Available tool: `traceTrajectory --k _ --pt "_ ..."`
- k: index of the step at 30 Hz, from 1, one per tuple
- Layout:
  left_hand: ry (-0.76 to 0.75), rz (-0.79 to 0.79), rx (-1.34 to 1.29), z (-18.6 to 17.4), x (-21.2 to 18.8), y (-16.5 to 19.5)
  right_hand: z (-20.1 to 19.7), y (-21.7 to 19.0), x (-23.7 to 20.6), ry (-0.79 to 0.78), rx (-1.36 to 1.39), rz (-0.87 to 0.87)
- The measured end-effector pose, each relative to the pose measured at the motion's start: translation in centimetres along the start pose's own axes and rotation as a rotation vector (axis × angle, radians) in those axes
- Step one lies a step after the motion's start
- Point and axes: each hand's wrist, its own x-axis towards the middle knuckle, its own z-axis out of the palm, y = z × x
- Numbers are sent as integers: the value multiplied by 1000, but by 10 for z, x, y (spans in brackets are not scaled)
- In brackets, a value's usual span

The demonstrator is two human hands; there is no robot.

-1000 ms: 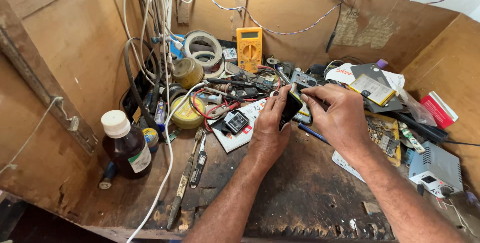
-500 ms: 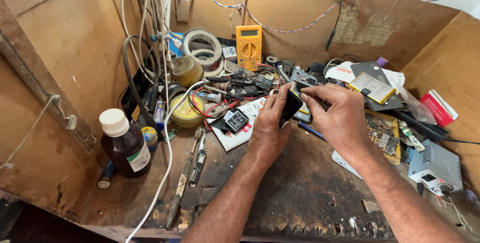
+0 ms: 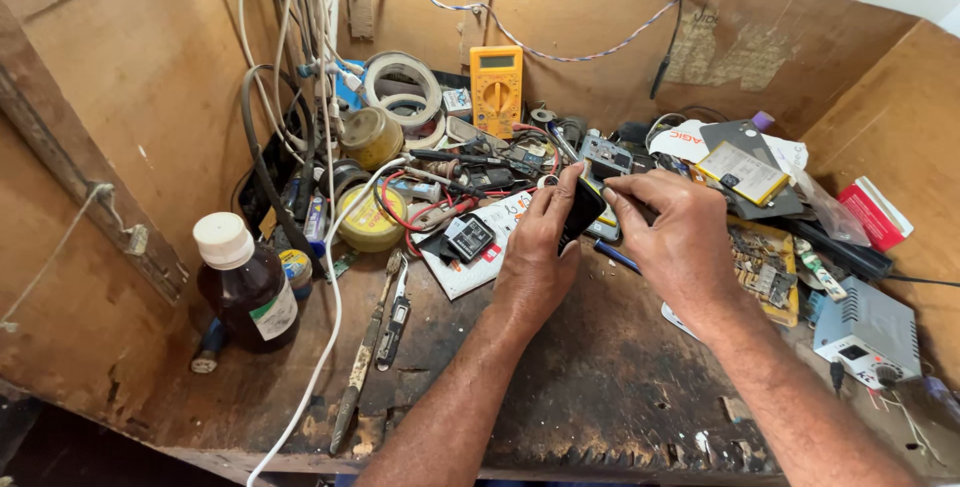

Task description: The person works at a cluttered electronics repair bench, handling small circuit boards and a phone board, applying paste from a yellow container, and probing the board with a hand tool. They then open a cardboard box, take out small packaged components, and place items back on the bench.

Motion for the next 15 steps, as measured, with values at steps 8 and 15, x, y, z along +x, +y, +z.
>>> traceTrajectory --k 8,15 --pt "-26 -7 -2 -3 0 4 3 23 16 -187 447 590" --pt "-43 -29 -35 -5 1 4 1 43 27 -335 765 797"
